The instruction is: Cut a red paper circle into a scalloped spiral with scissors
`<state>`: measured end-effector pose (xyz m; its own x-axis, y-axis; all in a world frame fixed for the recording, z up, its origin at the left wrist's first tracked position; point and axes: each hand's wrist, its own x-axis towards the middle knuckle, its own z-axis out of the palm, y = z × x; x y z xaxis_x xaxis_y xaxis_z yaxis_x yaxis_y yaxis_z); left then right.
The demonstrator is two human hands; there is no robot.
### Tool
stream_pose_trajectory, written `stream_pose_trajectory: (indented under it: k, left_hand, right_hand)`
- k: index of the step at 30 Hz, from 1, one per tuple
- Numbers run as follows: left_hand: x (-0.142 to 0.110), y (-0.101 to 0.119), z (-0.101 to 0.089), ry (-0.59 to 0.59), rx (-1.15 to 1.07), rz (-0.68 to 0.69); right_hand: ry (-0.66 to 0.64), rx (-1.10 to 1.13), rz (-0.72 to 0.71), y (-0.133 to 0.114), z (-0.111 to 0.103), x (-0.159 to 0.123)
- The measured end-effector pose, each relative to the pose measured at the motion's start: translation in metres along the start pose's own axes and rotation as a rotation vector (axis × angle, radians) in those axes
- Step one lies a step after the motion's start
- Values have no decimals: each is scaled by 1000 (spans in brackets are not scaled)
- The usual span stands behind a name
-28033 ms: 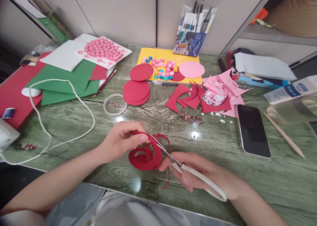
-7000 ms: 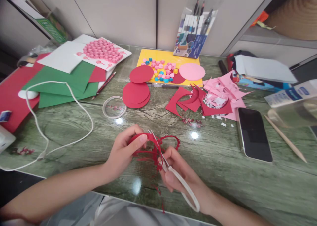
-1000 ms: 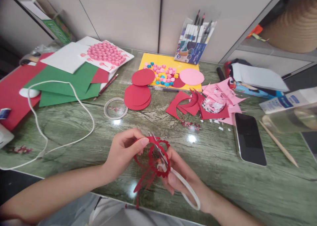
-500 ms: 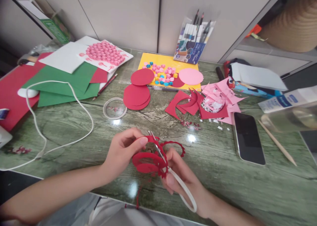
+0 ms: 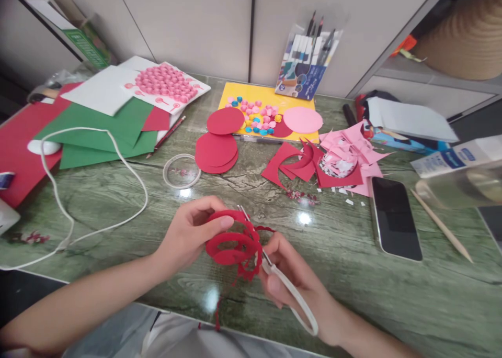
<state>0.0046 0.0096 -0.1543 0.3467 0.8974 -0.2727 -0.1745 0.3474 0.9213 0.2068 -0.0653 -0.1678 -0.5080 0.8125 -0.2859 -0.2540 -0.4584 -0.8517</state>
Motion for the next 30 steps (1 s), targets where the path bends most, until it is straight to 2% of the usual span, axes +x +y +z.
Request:
stream_pose_trajectory:
  k: [15, 25, 30]
  left_hand:
    - [5, 7, -6, 5, -27, -21]
    - [7, 14, -14, -65, 64, -29]
    - [9, 19, -20, -139, 105, -72]
  right_hand:
    - [-49, -55, 28, -13, -13, -3]
    - [-42, -119, 137, -29, -16, -9]
    - [-24, -170, 228, -35, -20, -14]
